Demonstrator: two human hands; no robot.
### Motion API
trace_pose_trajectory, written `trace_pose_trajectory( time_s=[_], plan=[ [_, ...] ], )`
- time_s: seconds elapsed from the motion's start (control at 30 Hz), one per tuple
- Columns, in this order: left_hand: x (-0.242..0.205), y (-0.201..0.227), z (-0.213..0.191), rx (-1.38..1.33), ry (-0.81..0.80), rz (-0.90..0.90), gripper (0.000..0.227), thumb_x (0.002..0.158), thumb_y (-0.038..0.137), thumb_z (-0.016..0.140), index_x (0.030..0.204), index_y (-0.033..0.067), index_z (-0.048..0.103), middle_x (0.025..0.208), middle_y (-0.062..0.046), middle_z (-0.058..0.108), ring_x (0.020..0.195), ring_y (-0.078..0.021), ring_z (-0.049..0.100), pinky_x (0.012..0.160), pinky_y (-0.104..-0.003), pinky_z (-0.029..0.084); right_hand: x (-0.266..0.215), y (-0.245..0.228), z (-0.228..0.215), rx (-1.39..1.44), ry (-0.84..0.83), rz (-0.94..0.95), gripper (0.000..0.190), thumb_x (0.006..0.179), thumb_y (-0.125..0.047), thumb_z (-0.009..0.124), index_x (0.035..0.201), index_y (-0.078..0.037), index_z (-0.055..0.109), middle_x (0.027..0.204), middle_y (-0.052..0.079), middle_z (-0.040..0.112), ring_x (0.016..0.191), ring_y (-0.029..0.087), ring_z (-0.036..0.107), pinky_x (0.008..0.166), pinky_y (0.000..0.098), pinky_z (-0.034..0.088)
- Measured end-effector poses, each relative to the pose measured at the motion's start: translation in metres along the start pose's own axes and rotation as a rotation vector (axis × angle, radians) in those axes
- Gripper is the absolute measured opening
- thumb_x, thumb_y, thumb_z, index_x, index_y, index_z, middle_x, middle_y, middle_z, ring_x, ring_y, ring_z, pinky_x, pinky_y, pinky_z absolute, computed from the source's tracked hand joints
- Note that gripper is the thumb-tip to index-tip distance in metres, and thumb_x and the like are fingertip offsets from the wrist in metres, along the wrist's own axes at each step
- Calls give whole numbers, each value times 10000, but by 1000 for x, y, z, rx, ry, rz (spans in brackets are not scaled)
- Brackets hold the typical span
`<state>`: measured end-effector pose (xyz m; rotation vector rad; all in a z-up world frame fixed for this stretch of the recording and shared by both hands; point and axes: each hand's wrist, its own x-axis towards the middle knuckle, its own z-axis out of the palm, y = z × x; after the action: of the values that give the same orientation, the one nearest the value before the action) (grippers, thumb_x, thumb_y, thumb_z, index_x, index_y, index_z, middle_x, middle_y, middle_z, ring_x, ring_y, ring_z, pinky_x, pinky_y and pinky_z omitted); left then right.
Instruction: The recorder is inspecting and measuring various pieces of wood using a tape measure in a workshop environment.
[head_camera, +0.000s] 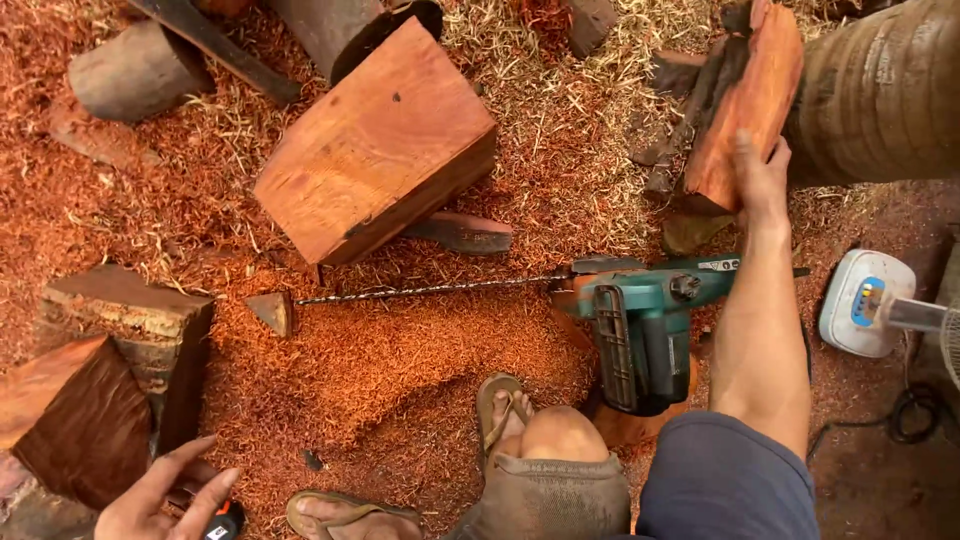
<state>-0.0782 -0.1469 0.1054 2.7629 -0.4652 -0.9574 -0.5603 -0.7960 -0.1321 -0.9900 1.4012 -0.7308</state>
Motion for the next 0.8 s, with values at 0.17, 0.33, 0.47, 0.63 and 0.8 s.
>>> trace_pose_trajectory(
  time_s=[0.17, 0.33, 0.47, 0.63, 0.8],
  plan=[
    [-9, -24, 9, -63, 108, 181, 470, 795, 174, 832, 1240, 43, 755, 776, -124, 751, 648, -158, 718, 661, -295, 586, 3, -42, 40, -963, 230, 111, 1473, 729, -554, 1035, 1659, -97, -11, 1636, 350, 242, 1465, 494, 352, 1186, 537, 380],
    [-26, -16, 6, -64, 60, 107, 470, 775, 155, 833, 1221, 32, 752, 843, -127, 736, 733, -190, 740, 708, -341, 604, 7, -44, 56, -966, 284, 184, 1371, 719, -400, 991, 1663, -190, 20, 1579, 346, 246, 1369, 508, 416, 1092, 554, 460],
    [-40, -1, 0, -26, 86, 162, 448, 757, 229, 889, 1166, 79, 780, 796, -104, 766, 755, -152, 753, 764, -320, 602, 9, -38, 44, -427, 245, -29, 1120, 674, -113, 865, 1564, -77, 187, 1400, 183, 527, 1187, 342, 649, 942, 457, 617],
    [-32, 21, -21, 58, -16, 127, 490, 773, 326, 874, 1212, 151, 744, 813, -59, 763, 710, -146, 731, 665, -330, 591, -17, -58, 28, 350, -162, 29, 644, 916, -101, 715, 1511, 34, 509, 1248, 118, 646, 1122, 274, 693, 960, 390, 638],
    [-42, 32, -33, 97, -6, 64, 516, 784, 422, 859, 1242, 220, 729, 859, -34, 799, 625, -202, 668, 603, -334, 588, -20, -116, 61, 399, -490, -260, 538, 1000, -42, 674, 1496, 13, 472, 1070, 45, 570, 929, 183, 600, 864, 290, 555]
  ],
)
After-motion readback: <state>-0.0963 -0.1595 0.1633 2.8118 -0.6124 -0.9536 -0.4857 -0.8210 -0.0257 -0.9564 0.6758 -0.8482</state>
